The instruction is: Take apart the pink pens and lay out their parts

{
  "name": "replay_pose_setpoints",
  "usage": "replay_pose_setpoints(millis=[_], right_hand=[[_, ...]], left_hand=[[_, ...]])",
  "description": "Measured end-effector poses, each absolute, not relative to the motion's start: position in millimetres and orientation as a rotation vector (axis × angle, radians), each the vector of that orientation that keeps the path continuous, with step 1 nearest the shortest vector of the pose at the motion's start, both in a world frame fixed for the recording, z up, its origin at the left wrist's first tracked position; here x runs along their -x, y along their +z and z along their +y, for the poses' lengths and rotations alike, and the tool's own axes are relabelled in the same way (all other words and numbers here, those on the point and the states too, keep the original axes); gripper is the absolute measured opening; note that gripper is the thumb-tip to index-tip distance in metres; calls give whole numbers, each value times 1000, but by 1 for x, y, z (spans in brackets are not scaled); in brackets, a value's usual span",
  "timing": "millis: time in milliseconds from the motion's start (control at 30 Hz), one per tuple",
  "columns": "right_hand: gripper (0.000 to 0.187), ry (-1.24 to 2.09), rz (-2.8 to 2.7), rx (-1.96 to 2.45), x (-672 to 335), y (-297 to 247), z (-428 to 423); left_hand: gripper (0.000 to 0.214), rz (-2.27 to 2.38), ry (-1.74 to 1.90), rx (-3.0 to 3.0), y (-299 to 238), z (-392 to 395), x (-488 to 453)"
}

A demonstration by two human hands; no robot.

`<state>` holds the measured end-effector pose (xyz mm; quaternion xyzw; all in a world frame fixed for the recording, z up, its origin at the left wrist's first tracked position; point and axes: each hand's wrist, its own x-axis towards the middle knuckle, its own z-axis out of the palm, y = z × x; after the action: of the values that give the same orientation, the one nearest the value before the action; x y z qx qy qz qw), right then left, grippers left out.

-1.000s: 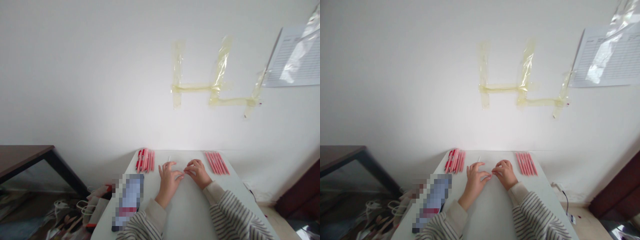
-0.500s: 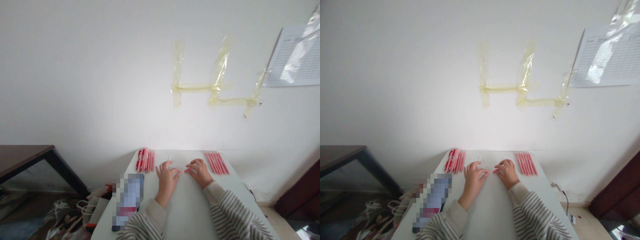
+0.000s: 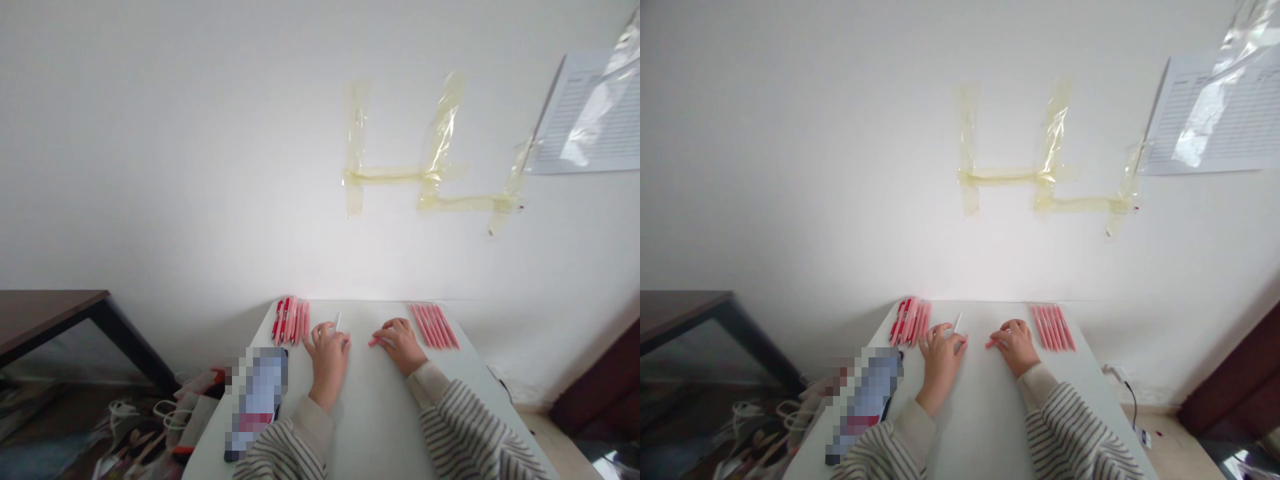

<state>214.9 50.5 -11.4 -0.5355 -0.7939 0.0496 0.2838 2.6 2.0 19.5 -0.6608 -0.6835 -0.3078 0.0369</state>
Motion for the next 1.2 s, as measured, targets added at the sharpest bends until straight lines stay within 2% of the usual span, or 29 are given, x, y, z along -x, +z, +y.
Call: replay_pose_setpoints(millis=[400, 967, 1200], right_hand=[[30, 119, -2118, 1372, -215, -16, 52], [16, 140, -2115, 1394, -230, -12, 56], [15, 134, -2115, 1395, -228, -14, 58]], left_hand=[[11, -2122, -935, 2043, 19, 1, -3], [12, -2121, -933, 2036, 20, 1, -3], [15, -2111, -1039, 2167, 21, 0, -5]])
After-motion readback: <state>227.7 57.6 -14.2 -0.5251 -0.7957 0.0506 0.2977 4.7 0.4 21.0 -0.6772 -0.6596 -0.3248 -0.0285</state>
